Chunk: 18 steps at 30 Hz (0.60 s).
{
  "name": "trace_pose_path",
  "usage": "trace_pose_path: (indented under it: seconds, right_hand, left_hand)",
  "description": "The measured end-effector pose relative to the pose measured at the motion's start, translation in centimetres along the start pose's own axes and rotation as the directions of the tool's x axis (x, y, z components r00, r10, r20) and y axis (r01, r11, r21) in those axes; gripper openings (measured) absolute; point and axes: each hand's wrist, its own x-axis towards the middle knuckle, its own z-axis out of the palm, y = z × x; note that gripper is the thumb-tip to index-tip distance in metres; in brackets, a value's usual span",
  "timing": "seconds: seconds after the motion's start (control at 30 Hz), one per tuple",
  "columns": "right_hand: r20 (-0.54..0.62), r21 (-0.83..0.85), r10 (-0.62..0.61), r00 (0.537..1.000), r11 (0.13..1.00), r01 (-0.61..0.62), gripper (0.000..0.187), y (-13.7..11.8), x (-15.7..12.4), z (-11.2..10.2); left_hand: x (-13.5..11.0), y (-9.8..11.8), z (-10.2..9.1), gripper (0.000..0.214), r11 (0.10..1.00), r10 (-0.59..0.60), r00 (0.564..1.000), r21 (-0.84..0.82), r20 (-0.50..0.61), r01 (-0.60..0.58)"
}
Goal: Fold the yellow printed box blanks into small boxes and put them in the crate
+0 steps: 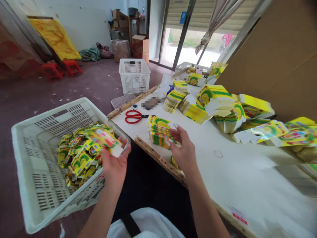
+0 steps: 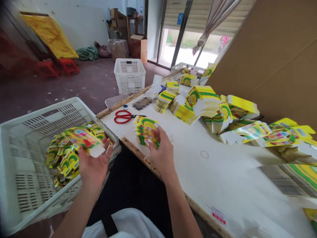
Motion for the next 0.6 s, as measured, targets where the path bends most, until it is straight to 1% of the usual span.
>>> trace_pose_path:
  seconds: [0.03,0.07,0.1,0.17,0.23,0.33,0.4,0.47,0.57,0.6]
  right_hand:
    - [-0.011,-0.09,0.026,1.0,0.996,-0.027,0.052,0.3,1.3,-0.1]
    - [-0.003,-0.191,0.067,0.998,0.979,-0.066,0.052,0.7,2.5,0.0]
    - [0.022,-0.284,0.108,0.994,0.954,-0.098,0.052,1.0,3.5,0.1]
    - [0.071,-0.391,0.155,0.985,0.913,-0.116,0.052,1.5,4.8,0.5]
    - [0.115,-0.431,0.159,0.981,0.897,-0.095,0.051,1.8,5.4,0.8]
    - [0.15,-0.463,0.157,0.976,0.883,-0.071,0.053,1.5,5.4,1.0]
    - [0.147,-0.461,0.153,0.977,0.885,-0.069,0.055,1.0,5.3,0.9]
    - [0.126,-0.455,0.147,0.981,0.887,-0.074,0.059,0.4,4.8,0.9]
    - [0.091,-0.411,0.132,0.987,0.908,-0.084,0.062,-1.0,3.2,1.1]
    - [0.071,-0.313,0.117,0.991,0.945,-0.089,0.061,-1.5,2.4,1.2]
  left_hand:
    - [0.3,0.1,0.0,0.053,0.991,-0.088,0.994,-0.107,-0.058,0.081]
    - [0.4,0.2,0.0,0.052,0.972,-0.178,0.98,-0.169,-0.087,0.162]
    - [0.5,0.2,0.0,0.05,0.952,-0.259,0.961,-0.191,-0.094,0.238]
    - [0.4,-0.1,0.1,0.044,0.917,-0.377,0.923,-0.167,-0.075,0.361]
    - [0.2,-0.6,0.3,0.039,0.892,-0.446,0.893,-0.108,-0.057,0.439]
    - [-0.2,-1.4,0.7,0.032,0.878,-0.478,0.874,-0.046,-0.081,0.476]
    - [-0.3,-1.7,0.9,0.026,0.875,-0.484,0.871,-0.025,-0.09,0.484]
    - [-0.5,-1.9,0.8,0.022,0.871,-0.49,0.869,0.007,-0.068,0.491]
    - [-0.6,-2.0,0.2,0.025,0.879,-0.467,0.884,0.094,-0.019,0.467]
    - [-0.7,-2.2,0.1,0.028,0.892,-0.438,0.899,0.125,0.006,0.434]
